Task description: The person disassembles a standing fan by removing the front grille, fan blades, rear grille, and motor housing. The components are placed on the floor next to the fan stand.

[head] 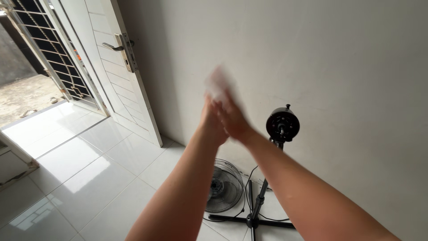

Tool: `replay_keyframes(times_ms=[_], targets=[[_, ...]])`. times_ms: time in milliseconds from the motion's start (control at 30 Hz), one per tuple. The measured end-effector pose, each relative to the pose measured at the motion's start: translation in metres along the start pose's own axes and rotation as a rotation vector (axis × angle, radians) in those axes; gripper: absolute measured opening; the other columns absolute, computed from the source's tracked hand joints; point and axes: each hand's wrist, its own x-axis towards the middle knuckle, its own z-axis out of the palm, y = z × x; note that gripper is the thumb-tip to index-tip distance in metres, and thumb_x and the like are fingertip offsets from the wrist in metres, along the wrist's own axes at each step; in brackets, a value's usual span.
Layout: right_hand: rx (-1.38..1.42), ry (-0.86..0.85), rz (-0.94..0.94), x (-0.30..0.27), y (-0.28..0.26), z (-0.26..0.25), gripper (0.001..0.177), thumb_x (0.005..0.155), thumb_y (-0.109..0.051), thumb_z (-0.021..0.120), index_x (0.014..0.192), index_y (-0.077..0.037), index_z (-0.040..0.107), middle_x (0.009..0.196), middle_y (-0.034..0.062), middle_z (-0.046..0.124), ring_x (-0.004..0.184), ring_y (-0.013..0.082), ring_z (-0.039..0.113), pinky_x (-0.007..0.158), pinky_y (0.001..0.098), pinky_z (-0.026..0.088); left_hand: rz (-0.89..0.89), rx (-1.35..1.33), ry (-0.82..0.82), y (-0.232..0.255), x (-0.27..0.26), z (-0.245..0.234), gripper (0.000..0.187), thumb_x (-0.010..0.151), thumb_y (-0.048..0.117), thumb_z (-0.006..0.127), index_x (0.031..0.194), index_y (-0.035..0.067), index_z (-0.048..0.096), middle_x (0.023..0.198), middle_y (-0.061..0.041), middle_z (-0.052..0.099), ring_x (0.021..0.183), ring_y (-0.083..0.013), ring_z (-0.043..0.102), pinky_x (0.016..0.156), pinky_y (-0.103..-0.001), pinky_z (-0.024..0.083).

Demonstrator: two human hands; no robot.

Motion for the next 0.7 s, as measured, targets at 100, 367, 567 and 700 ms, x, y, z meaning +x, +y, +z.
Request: replay_keyframes(times_ms=[100,367,567,700], targets=[[0.565,-0.189,0.574,-0.007,0.027,0.017,0.080,0.100,-0.069,0.022,0.161,-0.017,0.025,0.171,0.0100,0.024,0.159,0.0279,0.018,0.127,0.0462,0.020,0.260,0.306,-0.004,0.025,-0.037,0.027,0.085,0.095,0.072,0.032,0.161,0.019,0.025,0.171,-0.005,0.015,0.157,-0.0254,0.015,0.124,-0.055,0.009],[1.114,-0.094,0.970,0.065,0.031,0.095,0.085,0.091,-0.071,0.026,0.156,-0.018,0.038,0.164,0.0155,0.039,0.145,0.0438,0.037,0.111,0.0625,0.031,1.133,1.261,-0.104,0.057,0.018,-0.062,0.075,0.097,0.058,0.030,0.164,0.027,0.024,0.171,-0.003,0.016,0.153,-0.0263,-0.002,0.116,-0.062,-0.004],[1.148,0.080,1.015,0.103,0.060,0.136,0.071,0.094,-0.059,0.048,0.146,-0.012,0.048,0.163,0.0136,0.033,0.149,0.0331,0.037,0.114,0.0537,0.038,0.309,1.898,0.253,0.129,0.102,-0.213,0.043,0.107,0.042,0.037,0.130,0.023,0.068,0.167,0.001,0.030,0.162,-0.0298,0.001,0.120,-0.069,0.004],[0.808,0.206,1.273,0.077,0.123,0.166,0.052,0.094,-0.039,0.059,0.135,-0.007,0.057,0.148,0.0143,0.053,0.134,0.0305,0.051,0.104,0.0475,0.046,0.248,1.093,0.200,0.136,0.165,-0.241,0.032,0.102,0.025,0.053,0.123,0.009,0.072,0.120,-0.011,0.075,0.107,-0.0238,0.072,0.096,-0.040,0.057]])
